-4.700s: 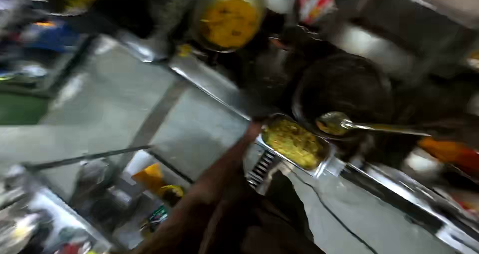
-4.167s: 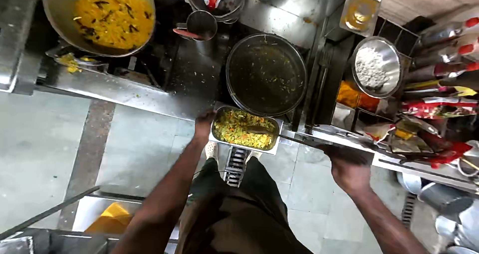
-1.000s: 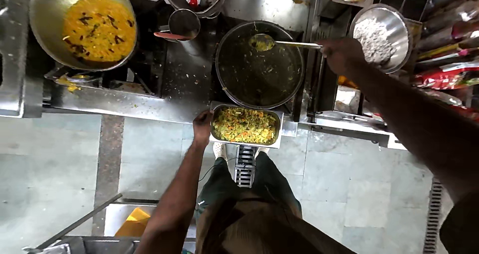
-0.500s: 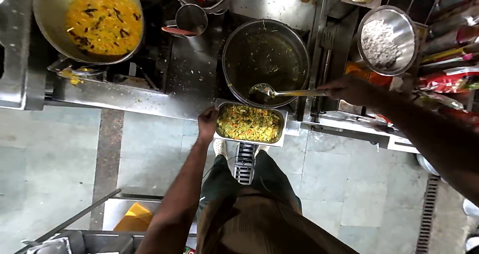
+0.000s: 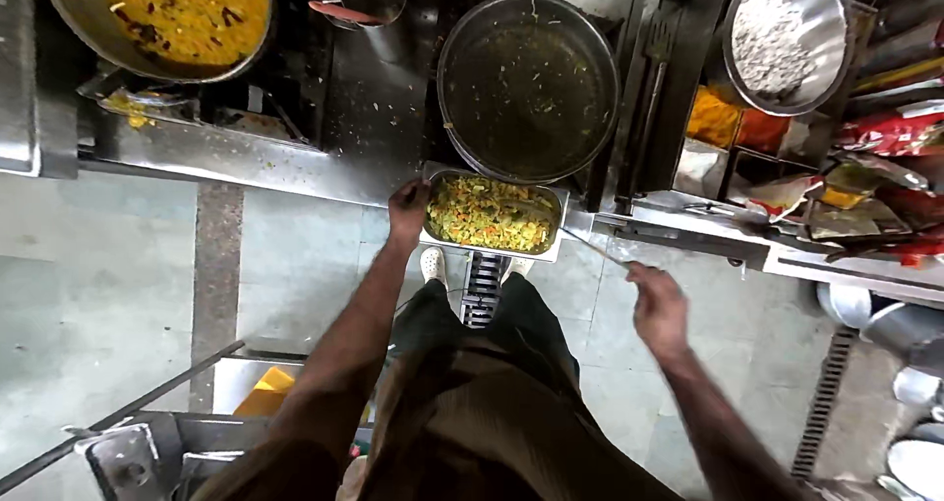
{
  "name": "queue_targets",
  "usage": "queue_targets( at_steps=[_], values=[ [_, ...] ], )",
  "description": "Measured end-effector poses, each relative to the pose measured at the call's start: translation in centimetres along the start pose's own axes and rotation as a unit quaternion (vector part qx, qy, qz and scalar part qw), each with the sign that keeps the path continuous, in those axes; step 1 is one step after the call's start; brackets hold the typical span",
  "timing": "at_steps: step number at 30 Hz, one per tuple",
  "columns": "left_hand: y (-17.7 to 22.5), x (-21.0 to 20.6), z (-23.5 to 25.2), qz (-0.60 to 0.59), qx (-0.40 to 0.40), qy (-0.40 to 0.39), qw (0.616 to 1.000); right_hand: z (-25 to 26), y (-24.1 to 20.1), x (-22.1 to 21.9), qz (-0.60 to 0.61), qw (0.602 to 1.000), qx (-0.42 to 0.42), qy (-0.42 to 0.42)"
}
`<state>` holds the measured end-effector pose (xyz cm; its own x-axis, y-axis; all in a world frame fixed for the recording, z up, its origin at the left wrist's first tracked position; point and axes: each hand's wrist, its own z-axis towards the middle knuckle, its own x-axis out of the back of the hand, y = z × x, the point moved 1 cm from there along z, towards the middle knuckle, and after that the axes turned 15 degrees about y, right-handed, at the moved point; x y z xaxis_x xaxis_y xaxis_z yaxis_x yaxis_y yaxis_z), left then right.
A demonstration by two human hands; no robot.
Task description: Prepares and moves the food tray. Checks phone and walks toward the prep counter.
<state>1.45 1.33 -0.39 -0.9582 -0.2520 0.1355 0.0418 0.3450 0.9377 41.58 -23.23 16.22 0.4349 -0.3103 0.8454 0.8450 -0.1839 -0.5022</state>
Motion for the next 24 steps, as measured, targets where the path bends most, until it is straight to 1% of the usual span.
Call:
queue_targets(
  at_steps=[2,3,5,7,9,12,14,15,17,20,22,24],
  values=[
    [-0.1,-0.2,-0.1,0.003,-0.004,-0.001,1.0,-4.7,1.2,-2.9,-0.041,0.998,-0.026,0.048],
    [0.1,-0.3,0.2,0.007,-0.011,0.0,1.0,-5.9,1.5,-4.1,-0.042,0.996,-0.039,0.069],
    [0.4,0.0,0.1,0.022,-0.017,-0.002,1.0,-8.2,1.7,-5.4,-0.028,0.994,-0.074,0.081],
    [0.4,0.0,-0.3,0.037,-0.022,-0.01,0.999,-9.3,2.0,-5.4,-0.028,0.991,-0.091,0.09],
    [0.8,-0.2,-0.4,0.05,-0.034,-0.005,0.998,-8.8,1.8,-4.9,0.018,0.989,-0.098,0.105],
    [1.4,-0.3,-0.5,0.052,-0.035,0.008,0.998,-5.1,-0.9,-4.0,0.152,0.972,-0.124,0.127],
    [1.2,-0.3,-0.7,0.06,-0.034,0.012,0.998,-1.2,-2.9,-3.7,0.202,0.962,-0.155,0.097],
    [1.0,-0.3,-0.7,0.064,-0.033,0.014,0.997,0.9,-3.6,-3.8,0.205,0.96,-0.177,0.074],
    [1.0,-0.3,-0.9,0.07,-0.028,0.016,0.997,5.1,-5.0,-4.4,0.158,0.965,-0.205,0.041],
    [1.4,-0.3,-0.9,0.07,-0.03,0.019,0.997,10.3,-6.8,-4.0,0.0,0.985,-0.171,0.028],
    [1.4,-0.4,-0.9,0.067,-0.023,0.024,0.997,13.6,-7.5,-3.3,-0.12,0.979,-0.161,0.026],
    [1.2,-0.4,-0.7,0.068,-0.011,0.025,0.997,16.8,-7.4,-3.5,-0.205,0.965,-0.165,0.019]
  ],
)
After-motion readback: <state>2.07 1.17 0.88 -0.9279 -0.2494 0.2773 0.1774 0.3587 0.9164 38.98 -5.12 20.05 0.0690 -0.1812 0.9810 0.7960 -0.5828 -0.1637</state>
